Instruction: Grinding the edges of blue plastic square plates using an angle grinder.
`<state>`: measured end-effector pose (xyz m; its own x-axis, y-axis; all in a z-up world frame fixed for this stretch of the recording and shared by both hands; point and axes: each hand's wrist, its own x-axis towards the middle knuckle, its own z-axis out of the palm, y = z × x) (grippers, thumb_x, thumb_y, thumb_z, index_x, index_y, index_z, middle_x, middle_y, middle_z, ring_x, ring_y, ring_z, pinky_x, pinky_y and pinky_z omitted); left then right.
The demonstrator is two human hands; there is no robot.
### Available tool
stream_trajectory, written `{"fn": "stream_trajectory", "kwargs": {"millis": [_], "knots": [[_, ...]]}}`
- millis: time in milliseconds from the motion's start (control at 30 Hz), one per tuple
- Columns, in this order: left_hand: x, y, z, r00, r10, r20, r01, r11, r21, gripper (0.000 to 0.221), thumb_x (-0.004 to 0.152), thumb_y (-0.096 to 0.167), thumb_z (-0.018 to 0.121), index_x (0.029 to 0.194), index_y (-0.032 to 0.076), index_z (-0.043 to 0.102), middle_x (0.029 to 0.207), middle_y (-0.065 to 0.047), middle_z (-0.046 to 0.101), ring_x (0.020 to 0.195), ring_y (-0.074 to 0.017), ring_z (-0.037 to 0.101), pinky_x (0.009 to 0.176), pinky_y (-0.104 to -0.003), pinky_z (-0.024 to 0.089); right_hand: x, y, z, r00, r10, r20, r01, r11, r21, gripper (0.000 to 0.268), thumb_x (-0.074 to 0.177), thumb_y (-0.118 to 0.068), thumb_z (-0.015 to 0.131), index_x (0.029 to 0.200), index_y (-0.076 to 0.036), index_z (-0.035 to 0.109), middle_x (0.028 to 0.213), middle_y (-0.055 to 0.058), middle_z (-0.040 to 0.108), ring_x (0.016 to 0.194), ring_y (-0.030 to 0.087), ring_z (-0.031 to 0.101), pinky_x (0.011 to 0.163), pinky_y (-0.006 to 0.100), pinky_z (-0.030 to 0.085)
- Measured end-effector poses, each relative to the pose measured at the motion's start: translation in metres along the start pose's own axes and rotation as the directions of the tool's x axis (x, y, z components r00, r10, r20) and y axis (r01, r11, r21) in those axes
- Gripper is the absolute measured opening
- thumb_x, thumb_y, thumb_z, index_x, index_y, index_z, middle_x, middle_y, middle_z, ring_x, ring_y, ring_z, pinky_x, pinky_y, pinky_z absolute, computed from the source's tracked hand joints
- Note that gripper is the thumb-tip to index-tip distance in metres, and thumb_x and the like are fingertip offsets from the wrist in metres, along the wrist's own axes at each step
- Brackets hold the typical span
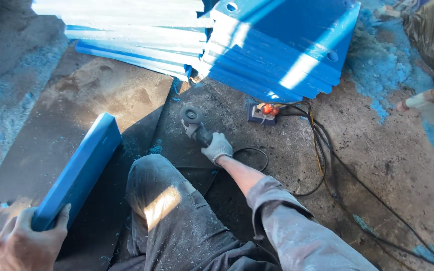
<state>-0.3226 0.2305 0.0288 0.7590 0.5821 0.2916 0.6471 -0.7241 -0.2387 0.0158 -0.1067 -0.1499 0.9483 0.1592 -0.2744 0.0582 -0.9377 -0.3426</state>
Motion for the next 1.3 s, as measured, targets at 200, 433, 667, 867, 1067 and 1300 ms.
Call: {"fn": "stream_trajectory", "kwargs": {"millis": [200,433,667,867,1067,1300], "knots": [[0.008,0.009,-0.011,0.999,-0.021,0.050,0.020,1.000,0.018,0.043,0.085,0.063,0.083,0.099,0.022,0.079,0.076,0.003,0.073,0.066,-0.0141,0.072,0.071,-0.030,0.058,-0.024,0.003,0.001,0.957,-0.222,0.189,0.096,0.852,0.514,0.049,0.075,-0.034,0.088,0.111,-0.006,0.071,0.098,0.012,0.076,0.092,0.026,0.073,0.082,0.042,0.056],[0.007,0.020,-0.056,0.994,-0.108,-0.024,0.099,0.966,-0.239,0.042,0.083,0.059,0.085,0.098,0.021,0.077,0.079,-0.007,0.071,0.071,-0.0301,0.068,0.064,-0.043,0.053,-0.109,-0.056,-0.102,0.690,-0.670,0.274,-0.244,0.141,0.960,0.044,0.084,-0.022,0.076,0.116,0.005,0.061,0.096,0.019,0.071,0.078,0.028,0.073,0.071,0.041,0.061],[0.006,0.020,-0.059,0.994,-0.083,-0.074,0.048,0.919,-0.392,0.039,0.077,0.050,0.085,0.088,0.015,0.072,0.080,-0.005,0.069,0.073,-0.0280,0.070,0.060,-0.044,0.053,-0.165,-0.109,-0.169,0.754,-0.655,0.051,-0.068,0.000,0.998,0.058,0.080,-0.023,0.071,0.123,0.013,0.057,0.103,0.025,0.067,0.086,0.034,0.071,0.075,0.043,0.062],[-0.006,0.025,-0.046,0.993,-0.076,-0.089,0.039,0.934,-0.355,0.042,0.078,0.052,0.084,0.085,0.014,0.068,0.080,-0.003,0.068,0.077,-0.0233,0.070,0.063,-0.039,0.055,-0.139,-0.096,-0.160,0.475,-0.844,0.249,-0.381,0.058,0.923,0.064,0.083,-0.022,0.071,0.130,0.019,0.056,0.112,0.031,0.067,0.098,0.038,0.070,0.084,0.043,0.060],[-0.013,0.032,-0.041,0.997,-0.074,-0.007,0.066,0.919,-0.389,0.043,0.081,0.051,0.083,0.092,0.012,0.070,0.080,-0.006,0.067,0.074,-0.0236,0.069,0.063,-0.039,0.054,-0.151,-0.113,-0.159,0.764,-0.545,0.345,-0.242,0.255,0.936,0.050,0.085,-0.009,0.066,0.131,0.007,0.056,0.104,0.027,0.067,0.088,0.037,0.069,0.076,0.050,0.060],[-0.020,0.035,-0.043,0.998,-0.059,-0.005,0.052,0.915,-0.400,0.045,0.084,0.053,0.078,0.094,0.010,0.070,0.081,-0.007,0.066,0.073,-0.0230,0.066,0.062,-0.039,0.052,-0.128,-0.094,-0.153,0.656,-0.684,0.321,-0.168,0.282,0.945,0.048,0.083,-0.002,0.071,0.125,0.013,0.055,0.103,0.027,0.068,0.086,0.040,0.070,0.075,0.054,0.060]]}}
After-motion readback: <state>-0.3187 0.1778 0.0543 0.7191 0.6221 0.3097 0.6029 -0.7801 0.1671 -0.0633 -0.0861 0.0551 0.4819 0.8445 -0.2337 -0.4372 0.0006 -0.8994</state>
